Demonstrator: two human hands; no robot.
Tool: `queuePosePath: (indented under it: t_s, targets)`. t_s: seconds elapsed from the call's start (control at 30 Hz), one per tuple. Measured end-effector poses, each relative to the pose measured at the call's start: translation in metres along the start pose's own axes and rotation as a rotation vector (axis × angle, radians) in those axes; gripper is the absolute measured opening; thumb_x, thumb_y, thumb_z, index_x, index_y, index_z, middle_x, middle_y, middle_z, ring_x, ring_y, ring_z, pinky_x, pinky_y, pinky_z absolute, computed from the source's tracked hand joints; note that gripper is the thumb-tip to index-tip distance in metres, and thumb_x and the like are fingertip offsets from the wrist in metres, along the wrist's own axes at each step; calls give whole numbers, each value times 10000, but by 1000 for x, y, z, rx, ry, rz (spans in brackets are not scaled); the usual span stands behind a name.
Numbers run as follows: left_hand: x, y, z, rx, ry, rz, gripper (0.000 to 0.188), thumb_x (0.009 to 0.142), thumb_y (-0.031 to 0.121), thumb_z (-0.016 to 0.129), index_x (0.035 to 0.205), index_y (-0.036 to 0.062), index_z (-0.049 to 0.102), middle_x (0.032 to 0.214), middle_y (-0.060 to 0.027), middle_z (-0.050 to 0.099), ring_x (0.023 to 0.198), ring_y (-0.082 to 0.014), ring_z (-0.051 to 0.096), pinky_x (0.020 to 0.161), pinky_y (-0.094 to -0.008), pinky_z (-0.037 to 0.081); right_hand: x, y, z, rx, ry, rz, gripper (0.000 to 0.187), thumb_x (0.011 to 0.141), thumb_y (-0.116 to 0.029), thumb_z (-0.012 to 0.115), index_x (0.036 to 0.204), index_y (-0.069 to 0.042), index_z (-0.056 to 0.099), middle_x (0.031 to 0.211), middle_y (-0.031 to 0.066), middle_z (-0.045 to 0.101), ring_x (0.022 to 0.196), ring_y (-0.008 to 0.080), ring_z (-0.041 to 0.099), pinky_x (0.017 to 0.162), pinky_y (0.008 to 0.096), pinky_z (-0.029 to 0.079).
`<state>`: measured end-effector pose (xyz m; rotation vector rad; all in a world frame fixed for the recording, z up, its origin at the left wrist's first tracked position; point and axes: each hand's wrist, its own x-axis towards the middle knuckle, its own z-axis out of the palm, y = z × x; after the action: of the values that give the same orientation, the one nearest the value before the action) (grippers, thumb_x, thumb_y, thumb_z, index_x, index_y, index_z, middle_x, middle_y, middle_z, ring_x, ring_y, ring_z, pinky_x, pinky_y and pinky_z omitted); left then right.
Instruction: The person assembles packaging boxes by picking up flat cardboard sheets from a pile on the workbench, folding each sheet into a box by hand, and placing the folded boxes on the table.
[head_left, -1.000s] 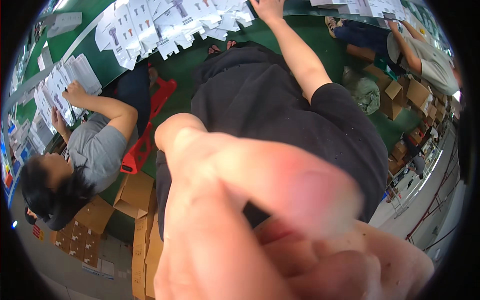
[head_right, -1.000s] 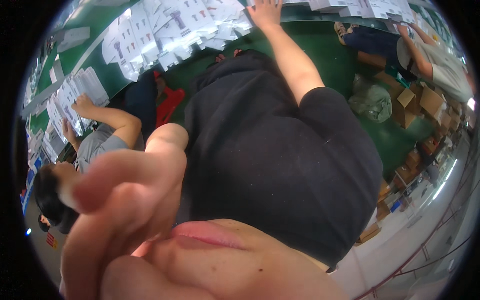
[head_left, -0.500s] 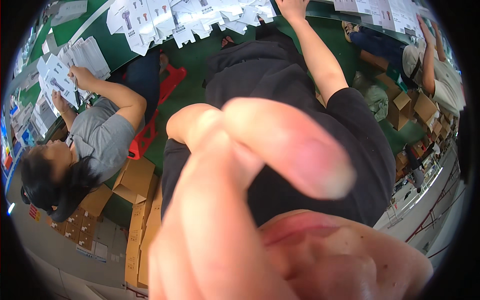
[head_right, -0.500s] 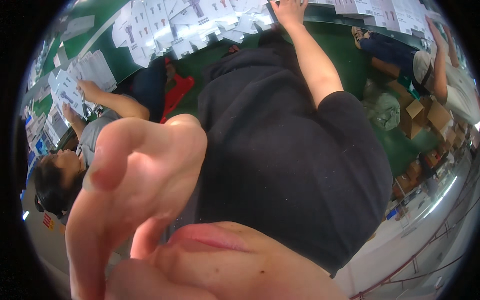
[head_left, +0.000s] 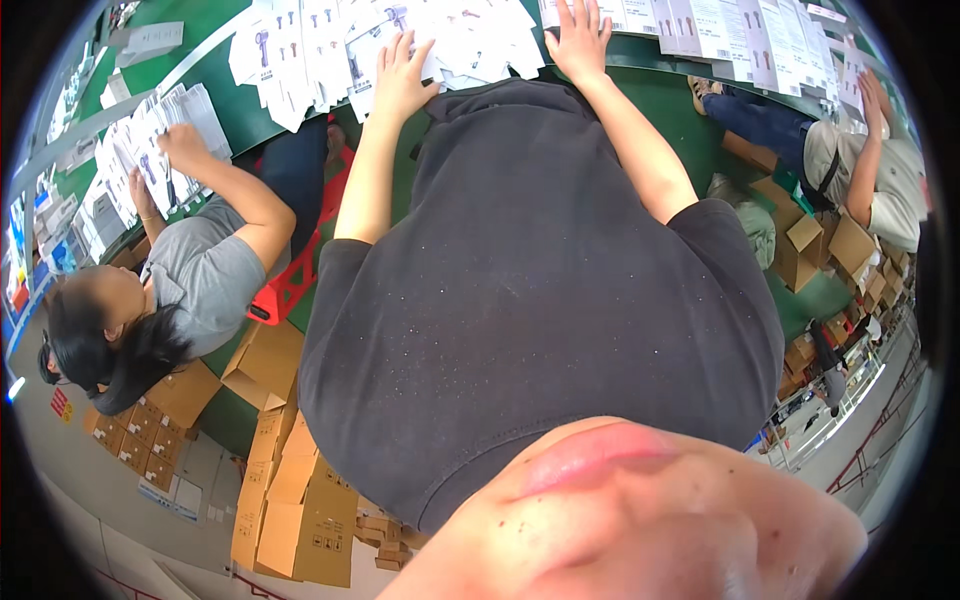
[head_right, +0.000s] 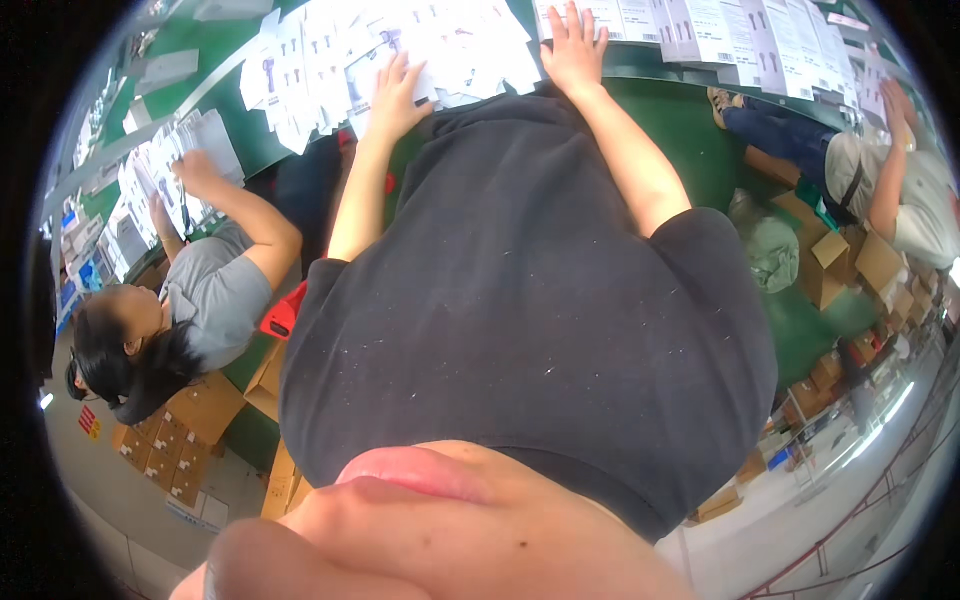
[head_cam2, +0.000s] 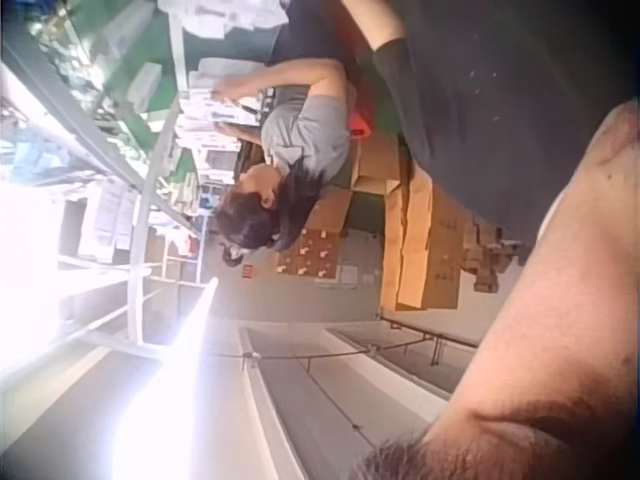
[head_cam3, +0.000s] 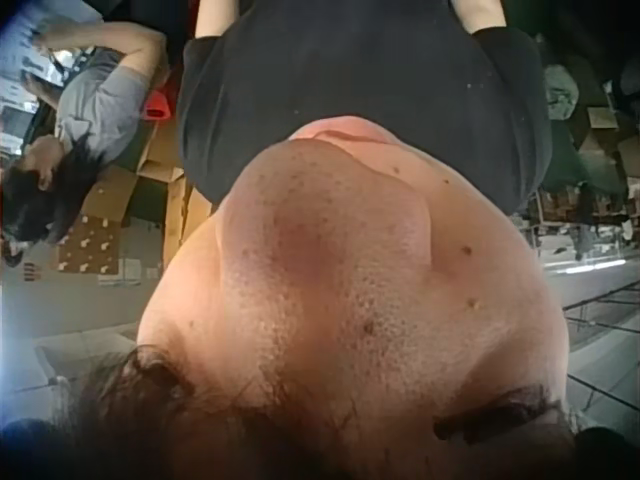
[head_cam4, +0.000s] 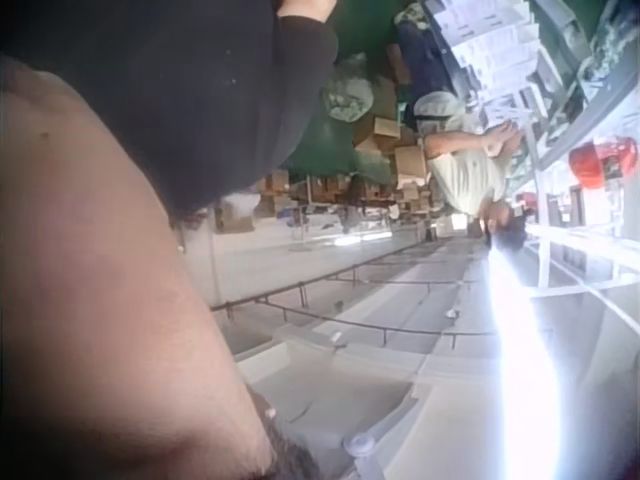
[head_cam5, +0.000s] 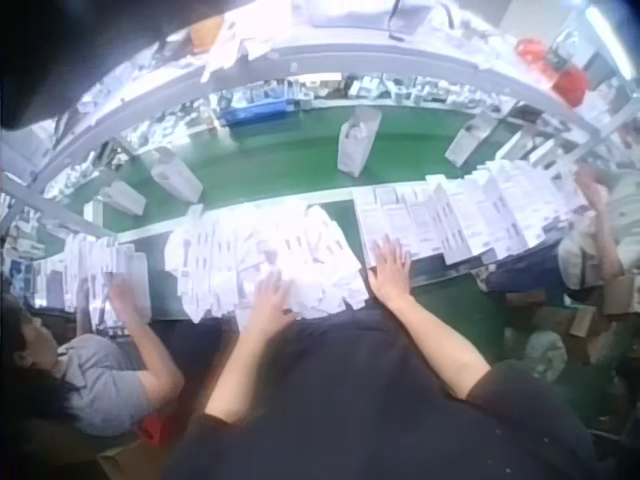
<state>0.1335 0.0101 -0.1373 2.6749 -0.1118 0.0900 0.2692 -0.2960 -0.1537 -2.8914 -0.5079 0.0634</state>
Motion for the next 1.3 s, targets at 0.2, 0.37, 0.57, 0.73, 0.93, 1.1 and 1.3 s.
queuePosePath:
  t_s: [0.2,0.37,0.57,0.73,0.93,1.1,1.3]
  targets:
    - [0,2,7,147,-148,-7,777,760,35,733,1493,181,522,1617,-207,361,1521,-409,299,1224,-535,298,-7,17,12,-60,61,-45,791,920,-390,686,1609,-262,319,1705,115,217,1579,352,148,1237,646,120]
    - [-9,27,1,89,-103,-26,654,803,-5,649,1441,95,542,1560,-225,430,1458,-415,403,1171,-475,405,-8,15,1,-11,63,-56,754,889,-417,721,1555,-220,428,1670,150,265,1557,390,180,1233,632,157]
    - [-1,91,-66,-177,227,-18,420,892,-15,565,1310,8,589,1346,-211,606,1285,-399,558,1065,-479,484,-27,-24,-58,249,146,-312,896,816,-391,811,1553,-102,390,1650,230,235,1514,493,206,1214,621,209]
    - [-5,141,-125,-637,181,-62,431,965,-14,486,1393,-2,536,1262,-319,643,1161,-470,634,958,-481,519,-21,-80,-125,403,226,-646,1164,647,-468,921,1584,-115,325,1647,276,190,1520,526,172,1219,632,176]
    - [-9,113,-160,-1104,-44,-130,481,888,1,675,1352,-43,557,1117,-173,718,991,-204,714,846,-346,563,-14,-106,-173,315,99,-797,1342,493,-567,965,1582,-126,318,1649,304,130,1536,542,83,1195,713,95]
    - [-13,95,-168,-1101,-108,-90,430,779,46,762,1194,-53,705,966,-107,757,904,-134,694,788,-288,553,-28,-136,-196,192,197,-842,1374,464,-575,971,1588,-152,304,1645,300,132,1538,536,79,1144,787,42]
    - [-13,98,-184,-1016,-119,-132,447,756,37,734,1197,-37,727,923,-131,761,807,-152,701,735,-310,564,-41,-151,-220,121,80,-706,1400,444,-536,983,1598,-162,285,1607,286,199,1529,528,122,1161,765,52]
